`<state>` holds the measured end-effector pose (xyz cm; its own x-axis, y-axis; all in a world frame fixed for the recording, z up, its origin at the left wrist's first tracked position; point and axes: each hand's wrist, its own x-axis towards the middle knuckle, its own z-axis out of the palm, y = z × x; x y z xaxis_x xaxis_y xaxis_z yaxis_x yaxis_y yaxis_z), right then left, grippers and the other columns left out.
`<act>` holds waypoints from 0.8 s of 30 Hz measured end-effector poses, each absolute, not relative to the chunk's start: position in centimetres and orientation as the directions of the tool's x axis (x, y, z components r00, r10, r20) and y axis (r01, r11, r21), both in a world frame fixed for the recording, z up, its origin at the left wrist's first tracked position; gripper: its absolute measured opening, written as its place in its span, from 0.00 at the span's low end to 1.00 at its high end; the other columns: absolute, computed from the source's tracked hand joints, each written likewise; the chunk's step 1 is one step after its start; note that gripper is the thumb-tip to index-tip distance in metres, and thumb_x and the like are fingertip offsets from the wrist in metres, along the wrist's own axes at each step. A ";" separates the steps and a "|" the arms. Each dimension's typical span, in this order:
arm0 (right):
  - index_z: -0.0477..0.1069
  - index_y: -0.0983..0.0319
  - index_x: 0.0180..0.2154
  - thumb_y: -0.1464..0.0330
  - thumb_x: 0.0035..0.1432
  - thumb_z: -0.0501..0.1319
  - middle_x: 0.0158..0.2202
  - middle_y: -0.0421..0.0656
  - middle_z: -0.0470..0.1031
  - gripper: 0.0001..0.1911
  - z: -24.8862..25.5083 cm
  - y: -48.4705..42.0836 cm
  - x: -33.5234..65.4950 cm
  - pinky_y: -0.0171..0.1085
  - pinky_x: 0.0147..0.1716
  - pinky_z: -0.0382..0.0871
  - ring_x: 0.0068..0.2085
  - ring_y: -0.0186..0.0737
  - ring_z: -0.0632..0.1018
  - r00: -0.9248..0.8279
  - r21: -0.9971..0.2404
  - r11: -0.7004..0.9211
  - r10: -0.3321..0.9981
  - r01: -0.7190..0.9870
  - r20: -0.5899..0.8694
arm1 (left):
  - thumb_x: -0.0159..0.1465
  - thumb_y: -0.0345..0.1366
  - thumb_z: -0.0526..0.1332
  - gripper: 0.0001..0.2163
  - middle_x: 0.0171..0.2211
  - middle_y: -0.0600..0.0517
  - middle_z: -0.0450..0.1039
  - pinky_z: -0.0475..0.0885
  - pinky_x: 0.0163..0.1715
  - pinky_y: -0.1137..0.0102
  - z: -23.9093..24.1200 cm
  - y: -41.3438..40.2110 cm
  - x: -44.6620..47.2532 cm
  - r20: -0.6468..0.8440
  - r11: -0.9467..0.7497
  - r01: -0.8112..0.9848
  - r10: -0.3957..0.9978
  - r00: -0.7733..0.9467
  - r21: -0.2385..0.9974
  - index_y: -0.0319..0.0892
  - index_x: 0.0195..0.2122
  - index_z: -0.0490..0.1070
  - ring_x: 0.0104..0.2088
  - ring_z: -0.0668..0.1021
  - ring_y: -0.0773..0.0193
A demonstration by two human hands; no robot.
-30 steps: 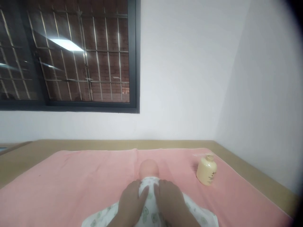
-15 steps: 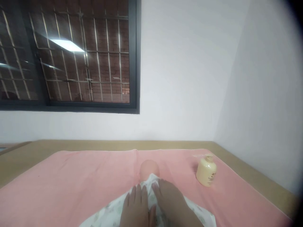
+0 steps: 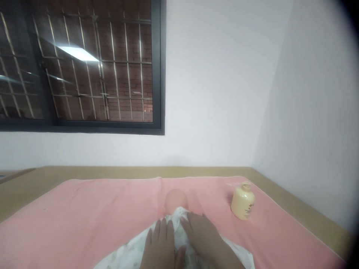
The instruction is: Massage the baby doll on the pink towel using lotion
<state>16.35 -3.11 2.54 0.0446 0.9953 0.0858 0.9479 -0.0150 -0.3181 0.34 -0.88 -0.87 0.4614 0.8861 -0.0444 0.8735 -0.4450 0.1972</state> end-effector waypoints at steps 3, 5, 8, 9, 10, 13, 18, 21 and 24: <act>0.74 0.61 0.43 0.59 0.67 0.42 0.42 0.52 0.77 0.24 2.4 -3.7 16.3 0.48 0.50 0.61 0.45 0.50 0.76 -0.002 -0.267 0.029 0.995 0.963 0.101 | 0.63 0.52 0.48 0.32 0.65 0.38 0.54 0.52 0.61 0.46 0.3 -1.1 0.3 -0.019 -0.451 0.865 0.884 0.466 0.219 0.37 0.64 0.56 0.64 0.57 0.40; 0.74 0.60 0.42 0.58 0.67 0.44 0.41 0.51 0.77 0.22 2.5 -4.2 16.3 0.45 0.50 0.61 0.45 0.48 0.76 -0.036 -0.260 0.068 0.992 0.963 0.124 | 0.63 0.52 0.48 0.30 0.62 0.38 0.59 0.56 0.58 0.48 1.2 -1.1 0.3 0.030 -0.451 0.852 0.887 0.460 0.267 0.38 0.62 0.60 0.61 0.63 0.43; 0.74 0.59 0.41 0.58 0.67 0.45 0.40 0.51 0.77 0.22 2.9 -4.4 16.3 0.43 0.49 0.62 0.43 0.46 0.76 -0.062 -0.249 0.089 0.991 0.964 0.117 | 0.64 0.52 0.47 0.29 0.60 0.40 0.62 0.56 0.58 0.49 1.6 -0.9 0.4 0.070 -0.446 0.835 0.891 0.449 0.324 0.40 0.61 0.61 0.59 0.65 0.47; 0.74 0.60 0.41 0.59 0.67 0.43 0.40 0.51 0.77 0.23 2.9 -4.2 16.4 0.44 0.48 0.62 0.42 0.46 0.77 -0.057 -0.245 0.085 0.992 0.966 0.116 | 0.64 0.52 0.47 0.30 0.61 0.40 0.61 0.54 0.59 0.49 1.3 -0.9 0.4 0.062 -0.435 0.841 0.896 0.439 0.321 0.40 0.62 0.59 0.60 0.63 0.47; 0.74 0.61 0.41 0.59 0.68 0.41 0.40 0.52 0.77 0.25 2.9 -3.9 16.6 0.45 0.48 0.62 0.42 0.46 0.77 -0.051 -0.250 0.080 0.991 0.965 0.120 | 0.64 0.52 0.47 0.31 0.62 0.40 0.58 0.52 0.60 0.47 0.8 -0.9 0.4 0.049 -0.423 0.852 0.901 0.430 0.309 0.39 0.63 0.57 0.62 0.61 0.46; 0.74 0.63 0.38 0.61 0.70 0.35 0.37 0.51 0.78 0.31 2.4 -2.8 17.2 0.45 0.48 0.62 0.39 0.45 0.78 -0.024 -0.318 0.062 0.992 0.946 0.123 | 0.63 0.52 0.48 0.33 0.65 0.39 0.52 0.46 0.62 0.44 -0.9 -1.1 0.4 0.049 -0.434 0.863 0.898 0.437 0.259 0.37 0.65 0.54 0.65 0.54 0.42; 0.74 0.62 0.37 0.62 0.70 0.35 0.36 0.49 0.78 0.30 2.6 -2.9 17.1 0.43 0.44 0.63 0.36 0.44 0.77 -0.073 -0.301 0.110 0.989 0.947 0.131 | 0.63 0.53 0.48 0.34 0.66 0.39 0.50 0.46 0.62 0.43 -0.5 -1.4 0.3 0.013 -0.454 0.855 0.884 0.467 0.251 0.36 0.65 0.53 0.66 0.53 0.41; 0.74 0.63 0.39 0.63 0.69 0.39 0.38 0.51 0.77 0.26 4.1 -4.3 16.0 0.46 0.47 0.62 0.40 0.48 0.77 -0.098 -0.208 0.125 0.986 0.970 0.134 | 0.65 0.51 0.44 0.31 0.65 0.42 0.55 0.46 0.62 0.44 1.4 -0.9 0.2 -0.022 -0.403 0.867 0.904 0.428 0.293 0.39 0.65 0.54 0.64 0.57 0.46; 0.74 0.64 0.38 0.62 0.69 0.40 0.39 0.53 0.77 0.26 5.2 -5.2 15.2 0.48 0.49 0.60 0.42 0.49 0.76 -0.063 -0.209 0.078 0.995 0.975 0.079 | 0.66 0.52 0.40 0.27 0.59 0.44 0.64 0.50 0.61 0.48 2.3 -0.4 0.1 0.030 -0.404 0.835 0.905 0.424 0.373 0.45 0.60 0.62 0.60 0.65 0.50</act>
<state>15.16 -5.22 5.17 -0.0630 0.9949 0.0785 0.9748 0.0782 -0.2089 0.11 -0.44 2.28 0.4241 0.9051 0.0302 0.8353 -0.4039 0.3731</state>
